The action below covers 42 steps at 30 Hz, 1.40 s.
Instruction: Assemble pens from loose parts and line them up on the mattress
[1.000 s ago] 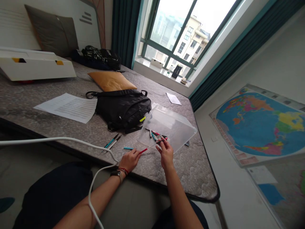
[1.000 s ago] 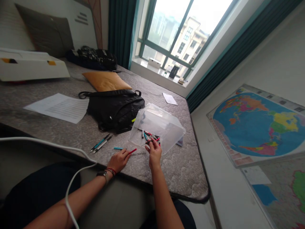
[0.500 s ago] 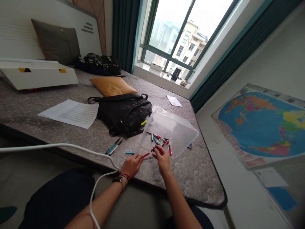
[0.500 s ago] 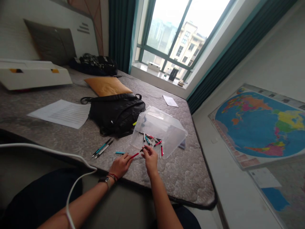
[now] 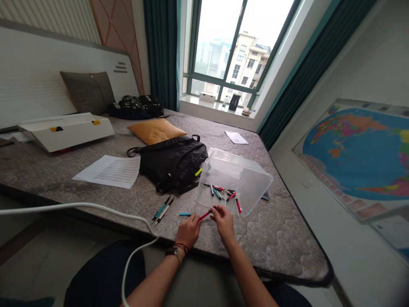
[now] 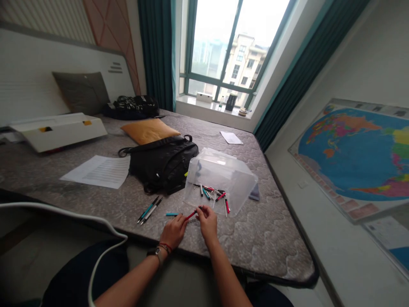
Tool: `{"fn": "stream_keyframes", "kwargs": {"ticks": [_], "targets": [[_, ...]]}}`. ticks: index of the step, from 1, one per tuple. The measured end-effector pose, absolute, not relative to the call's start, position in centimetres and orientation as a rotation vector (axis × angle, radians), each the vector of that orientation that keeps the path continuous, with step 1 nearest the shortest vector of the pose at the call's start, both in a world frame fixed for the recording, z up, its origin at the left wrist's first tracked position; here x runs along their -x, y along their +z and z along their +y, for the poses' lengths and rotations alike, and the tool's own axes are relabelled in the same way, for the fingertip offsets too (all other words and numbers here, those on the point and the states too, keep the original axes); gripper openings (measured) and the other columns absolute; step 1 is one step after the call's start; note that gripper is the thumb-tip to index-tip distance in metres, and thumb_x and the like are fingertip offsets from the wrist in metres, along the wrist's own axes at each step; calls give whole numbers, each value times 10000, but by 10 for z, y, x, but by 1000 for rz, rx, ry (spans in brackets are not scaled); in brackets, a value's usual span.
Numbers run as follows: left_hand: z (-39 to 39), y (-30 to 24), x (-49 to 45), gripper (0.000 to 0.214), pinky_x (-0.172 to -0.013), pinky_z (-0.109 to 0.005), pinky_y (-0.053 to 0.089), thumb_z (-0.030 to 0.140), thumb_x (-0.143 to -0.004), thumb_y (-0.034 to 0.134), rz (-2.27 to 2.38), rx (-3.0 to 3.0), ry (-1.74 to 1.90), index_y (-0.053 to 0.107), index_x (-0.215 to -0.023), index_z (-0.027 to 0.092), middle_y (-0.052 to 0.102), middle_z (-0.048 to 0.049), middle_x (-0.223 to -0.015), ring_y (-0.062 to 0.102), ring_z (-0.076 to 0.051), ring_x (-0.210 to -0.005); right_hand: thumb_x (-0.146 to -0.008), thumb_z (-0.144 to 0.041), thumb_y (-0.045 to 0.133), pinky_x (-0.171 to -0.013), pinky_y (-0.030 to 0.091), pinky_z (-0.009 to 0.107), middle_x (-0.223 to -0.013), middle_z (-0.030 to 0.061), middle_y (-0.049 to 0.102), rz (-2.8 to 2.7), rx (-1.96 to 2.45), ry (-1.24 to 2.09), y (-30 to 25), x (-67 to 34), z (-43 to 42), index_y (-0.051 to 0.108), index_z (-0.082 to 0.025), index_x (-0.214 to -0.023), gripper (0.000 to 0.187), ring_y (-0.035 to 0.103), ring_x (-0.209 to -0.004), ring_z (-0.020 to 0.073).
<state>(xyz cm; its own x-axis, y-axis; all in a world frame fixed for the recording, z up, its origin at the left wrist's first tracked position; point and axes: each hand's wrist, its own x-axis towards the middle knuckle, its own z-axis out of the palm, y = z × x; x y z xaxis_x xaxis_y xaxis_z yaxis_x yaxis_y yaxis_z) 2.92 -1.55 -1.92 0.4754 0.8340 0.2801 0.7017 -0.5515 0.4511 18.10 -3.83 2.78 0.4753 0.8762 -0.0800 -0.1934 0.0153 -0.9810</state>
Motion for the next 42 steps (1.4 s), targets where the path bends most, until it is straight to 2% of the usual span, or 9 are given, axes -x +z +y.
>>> {"fn": "stream_keyframes", "kwargs": {"ticks": [9,16,20,23,26,31,39,42], "targets": [[-15,-23,-28,301,-730,-293,414,291,-999,333,1286,-2476,691,623,-995,210,647,-61,-935,604,-177,-833,-673,-482,771,-641,579,293,-791,37,687,-687,1270,946,23,-173,-32,597,-170,-838,393,694,-809,211],[-14,-25,-27,329,-728,-298,430,314,-999,327,1294,-2477,698,641,-1008,216,665,-70,-937,614,-180,-823,-591,-481,814,-618,570,301,-719,16,682,-590,1238,979,21,-167,-18,518,-189,-809,470,690,-734,198],[-14,-25,-27,337,-724,-290,429,334,-1000,322,1303,-2463,704,635,-978,210,663,-67,-922,618,-181,-809,-586,-465,811,-581,547,272,-642,-24,639,-604,1249,947,18,-165,-8,569,-183,-861,462,662,-667,173],[-14,-24,-27,339,-727,-285,422,334,-1000,324,1300,-2457,705,632,-953,202,664,-69,-916,618,-182,-816,-601,-471,797,-570,533,262,-626,-20,632,-660,1293,934,16,-166,-2,631,-156,-904,468,647,-642,167],[-14,-22,-27,336,-715,-284,413,325,-999,327,1300,-2459,693,631,-939,196,666,-69,-905,615,-181,-807,-589,-489,799,-549,528,264,-626,-5,641,-651,1328,936,12,-164,3,622,-150,-801,437,640,-607,165],[-14,-21,-27,323,-703,-288,401,322,-997,330,1318,-2461,684,619,-928,196,662,-68,-897,611,-184,-797,-543,-481,834,-525,539,279,-552,-49,579,-495,1313,904,6,-160,8,506,-187,-718,474,644,-568,173],[-12,-26,-28,297,-705,-272,398,305,-995,348,1293,-2479,730,615,-912,203,665,-54,-845,614,-177,-799,-583,-473,828,-619,562,295,-670,2,653,-527,1240,1002,10,-171,-7,530,-176,-717,442,695,-730,208],[-12,-27,-29,281,-700,-268,396,301,-990,364,1298,-2492,739,613,-900,207,667,-49,-820,613,-177,-788,-634,-497,794,-691,569,332,-819,65,720,-606,1219,1093,20,-178,-16,631,-165,-860,434,699,-848,236]]}}
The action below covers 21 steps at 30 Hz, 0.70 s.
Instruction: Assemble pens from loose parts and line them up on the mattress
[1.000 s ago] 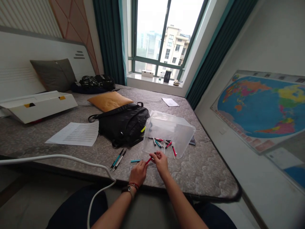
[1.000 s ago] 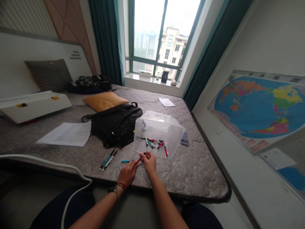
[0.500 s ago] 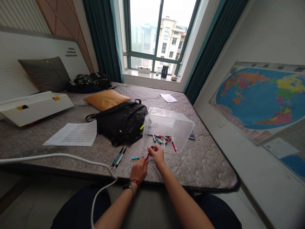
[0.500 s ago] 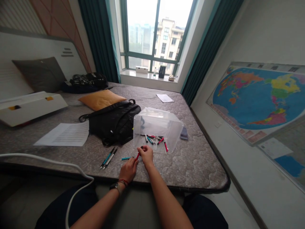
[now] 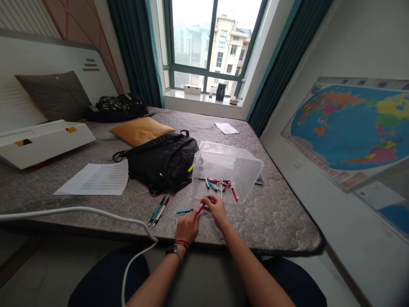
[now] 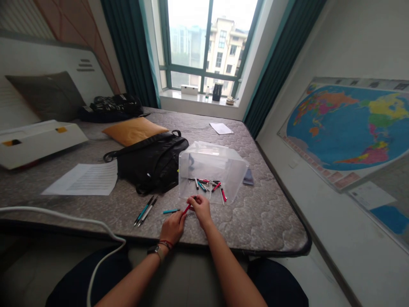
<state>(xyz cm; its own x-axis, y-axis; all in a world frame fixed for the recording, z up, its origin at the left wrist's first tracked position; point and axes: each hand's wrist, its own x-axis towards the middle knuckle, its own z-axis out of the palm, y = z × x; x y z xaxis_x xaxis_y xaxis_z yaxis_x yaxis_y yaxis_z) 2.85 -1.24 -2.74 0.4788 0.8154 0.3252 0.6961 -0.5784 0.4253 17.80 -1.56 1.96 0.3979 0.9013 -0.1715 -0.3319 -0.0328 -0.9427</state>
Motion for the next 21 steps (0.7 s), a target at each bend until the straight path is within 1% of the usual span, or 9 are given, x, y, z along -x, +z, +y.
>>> {"fn": "stream_keyframes", "kwargs": {"ticks": [2,4,6,9,11,13,15,19,21], "targets": [[-13,-27,-28,275,-699,-271,396,303,-988,368,1302,-2493,745,609,-895,209,669,-49,-810,614,-181,-785,-681,-504,761,-731,566,343,-950,101,732,-654,1193,1182,27,-184,-21,659,-172,-1002,473,686,-948,251],[-13,-27,-28,274,-696,-273,397,305,-988,366,1304,-2493,748,607,-900,211,670,-51,-808,615,-185,-781,-712,-490,744,-765,559,339,-1027,114,724,-692,1170,1248,31,-189,-25,665,-176,-1058,474,670,-1008,251],[-13,-25,-28,279,-688,-276,395,308,-990,360,1305,-2495,746,606,-898,212,669,-51,-803,614,-188,-778,-720,-471,745,-768,557,328,-1008,111,727,-715,1168,1266,30,-192,-26,678,-166,-1018,432,675,-988,240],[-13,-24,-28,284,-680,-276,391,311,-988,364,1286,-2505,738,609,-883,212,667,-52,-798,612,-188,-778,-686,-450,779,-716,565,313,-858,75,730,-673,1192,1184,20,-192,-22,657,-153,-853,362,694,-842,208],[-13,-24,-28,283,-680,-276,390,310,-986,370,1276,-2512,739,610,-871,211,665,-52,-794,610,-187,-772,-638,-444,812,-660,567,305,-755,39,710,-605,1211,1097,13,-189,-19,604,-158,-754,372,686,-737,187],[-13,-24,-28,281,-684,-278,392,310,-984,374,1269,-2517,742,607,-866,208,664,-52,-790,608,-187,-769,-612,-451,824,-623,565,300,-706,25,694,-554,1229,1052,10,-186,-16,573,-164,-720,397,680,-694,184],[-13,-25,-28,281,-687,-281,395,310,-986,369,1270,-2518,745,604,-871,208,663,-53,-793,606,-190,-768,-623,-461,815,-631,568,303,-761,45,713,-551,1229,1076,12,-184,-16,607,-161,-783,398,694,-747,204],[-12,-26,-28,285,-690,-286,399,314,-985,362,1286,-2516,745,602,-871,211,659,-58,-788,607,-197,-766,-665,-433,796,-731,571,314,-1032,95,718,-589,1138,1185,18,-187,-22,648,-176,-1041,479,688,-961,235],[-13,-27,-28,286,-691,-285,403,317,-983,362,1286,-2517,737,603,-870,212,656,-61,-783,609,-199,-765,-649,-418,810,-750,567,310,-1006,93,722,-578,1127,1195,17,-188,-24,656,-167,-1019,473,692,-946,226]]}}
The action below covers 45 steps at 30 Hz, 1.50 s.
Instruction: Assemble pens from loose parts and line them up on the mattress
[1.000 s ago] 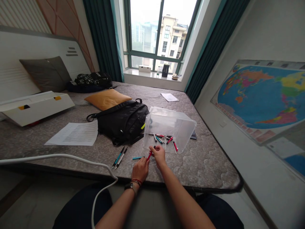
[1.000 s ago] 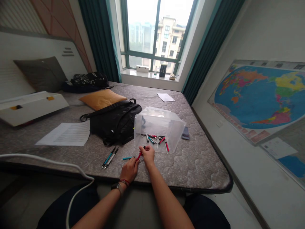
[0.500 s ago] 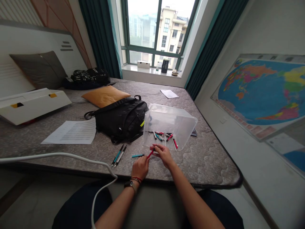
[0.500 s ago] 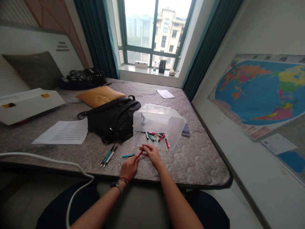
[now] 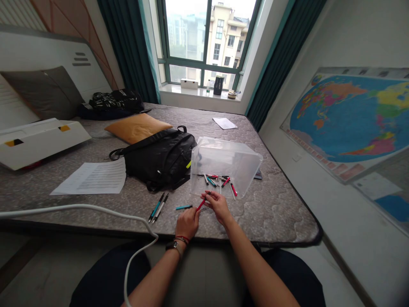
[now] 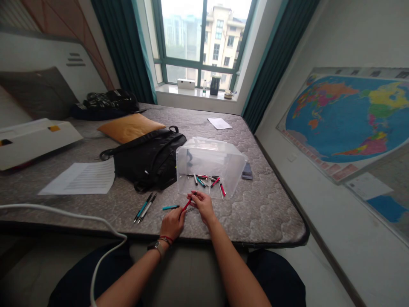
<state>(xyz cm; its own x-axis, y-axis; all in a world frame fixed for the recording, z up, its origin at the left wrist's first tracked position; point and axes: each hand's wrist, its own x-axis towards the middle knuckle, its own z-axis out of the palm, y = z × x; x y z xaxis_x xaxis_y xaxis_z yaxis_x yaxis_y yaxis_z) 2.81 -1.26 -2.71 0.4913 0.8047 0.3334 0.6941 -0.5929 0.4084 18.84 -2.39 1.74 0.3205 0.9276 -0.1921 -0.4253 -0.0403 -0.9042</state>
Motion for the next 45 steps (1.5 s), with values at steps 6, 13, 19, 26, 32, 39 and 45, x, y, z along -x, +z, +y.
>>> {"fn": "stream_keyframes", "kwargs": {"ticks": [6,13,19,26,32,39,45], "targets": [[-13,-30,-28,273,-694,-284,412,319,-977,370,1279,-2505,752,607,-893,213,661,-63,-796,612,-202,-773,-525,-390,875,-605,576,298,-636,-33,634,-413,1225,1002,6,-182,-15,551,-179,-735,440,649,-616,147],[-12,-29,-29,274,-689,-290,410,316,-979,364,1304,-2514,741,598,-885,211,661,-63,-788,612,-203,-763,-617,-401,827,-653,569,276,-873,50,713,-441,1165,1098,17,-178,-20,631,-183,-926,426,693,-866,210],[-13,-25,-28,270,-679,-286,406,322,-976,368,1297,-2516,709,598,-885,213,661,-60,-794,612,-199,-763,-619,-386,827,-730,571,305,-882,81,736,-430,1129,1128,19,-183,-24,660,-158,-897,396,706,-861,217],[-12,-27,-29,277,-701,-284,410,330,-982,359,1300,-2504,683,593,-890,214,666,-59,-818,618,-200,-784,-562,-372,857,-687,582,305,-809,56,713,-280,1186,991,2,-177,-14,650,-158,-803,383,697,-748,193],[-12,-28,-29,283,-696,-282,401,347,-980,367,1296,-2534,679,603,-894,215,665,-63,-808,611,-203,-782,-527,-399,877,-650,589,305,-731,28,659,-207,1225,1026,-4,-183,-22,621,-169,-739,404,659,-697,170],[-12,-32,-29,305,-660,-280,380,311,-990,336,1340,-2542,663,592,-859,209,646,-58,-755,599,-192,-728,-533,-439,864,-702,581,327,-711,26,664,-285,1178,1032,-8,-185,-28,631,-153,-719,414,675,-713,186],[-11,-34,-28,346,-658,-293,376,285,-996,302,1339,-2574,644,586,-818,198,626,-61,-722,586,-189,-697,-609,-403,830,-802,551,320,-928,76,719,-342,1067,1161,-1,-187,-41,678,-165,-934,430,678,-921,208]]}}
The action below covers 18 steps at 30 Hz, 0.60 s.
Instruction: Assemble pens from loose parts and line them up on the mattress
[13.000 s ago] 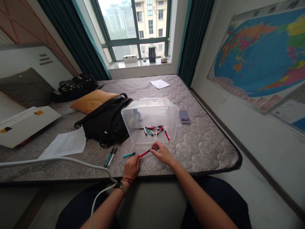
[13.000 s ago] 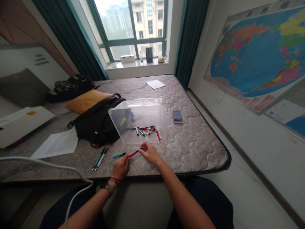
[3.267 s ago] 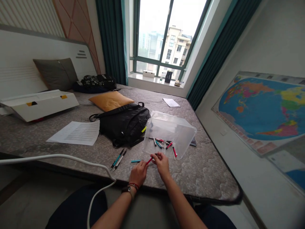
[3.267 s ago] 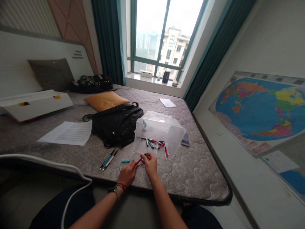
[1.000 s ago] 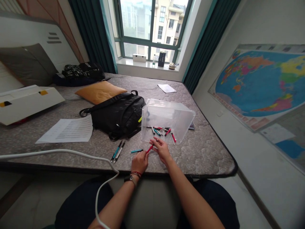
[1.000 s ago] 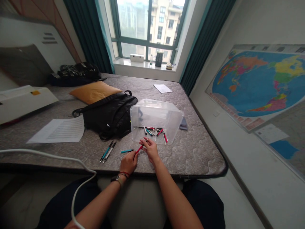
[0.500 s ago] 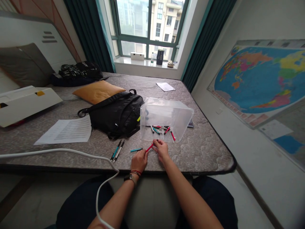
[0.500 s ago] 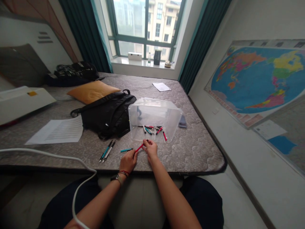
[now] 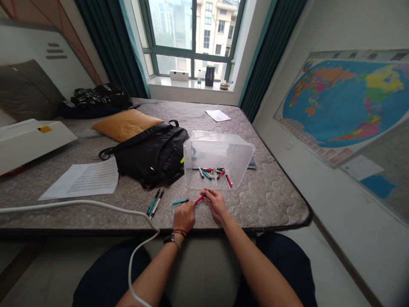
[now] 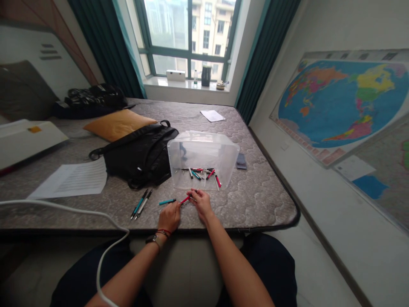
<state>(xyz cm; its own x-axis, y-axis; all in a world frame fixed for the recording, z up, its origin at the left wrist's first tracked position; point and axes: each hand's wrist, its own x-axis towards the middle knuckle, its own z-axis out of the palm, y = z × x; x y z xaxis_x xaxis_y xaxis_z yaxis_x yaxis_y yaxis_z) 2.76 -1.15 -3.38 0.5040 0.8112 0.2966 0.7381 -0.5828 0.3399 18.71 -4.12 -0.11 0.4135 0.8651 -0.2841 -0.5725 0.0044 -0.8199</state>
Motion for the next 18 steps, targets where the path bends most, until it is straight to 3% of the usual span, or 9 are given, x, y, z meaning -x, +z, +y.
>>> {"fn": "stream_keyframes", "kwargs": {"ticks": [3,7,10,13,18], "targets": [[-11,-33,-27,320,-650,-296,374,274,-988,320,1334,-2570,658,592,-838,195,627,-61,-726,584,-189,-694,-643,-436,798,-699,551,270,-962,73,710,-390,1136,1210,2,-192,-44,684,-180,-942,410,668,-871,184],[-11,-33,-28,299,-646,-295,375,276,-978,341,1313,-2572,665,597,-845,199,632,-62,-738,584,-192,-699,-632,-463,794,-507,476,202,-667,11,646,-500,1347,1084,2,-196,-40,678,-147,-770,363,592,-590,118],[-11,-34,-27,312,-651,-295,376,273,-976,337,1295,-2570,665,596,-816,201,623,-64,-722,582,-193,-699,-584,-434,827,-542,501,236,-614,-11,622,-503,1338,1061,-1,-198,-39,680,-135,-787,390,583,-538,113],[-11,-36,-25,346,-657,-293,374,262,-978,321,1276,-2561,669,586,-763,202,612,-64,-706,581,-192,-701,-526,-360,868,-598,533,271,-635,-39,628,-445,1253,1085,-4,-199,-43,665,-153,-1019,572,623,-572,132],[-9,-37,-22,371,-643,-289,364,245,-980,314,1274,-2541,670,583,-728,205,617,-54,-699,578,-181,-689,-542,-237,867,-743,551,289,-867,4,708,-394,1068,1270,-8,-205,-60,549,-224,-1217,746,679,-764,147]]}}
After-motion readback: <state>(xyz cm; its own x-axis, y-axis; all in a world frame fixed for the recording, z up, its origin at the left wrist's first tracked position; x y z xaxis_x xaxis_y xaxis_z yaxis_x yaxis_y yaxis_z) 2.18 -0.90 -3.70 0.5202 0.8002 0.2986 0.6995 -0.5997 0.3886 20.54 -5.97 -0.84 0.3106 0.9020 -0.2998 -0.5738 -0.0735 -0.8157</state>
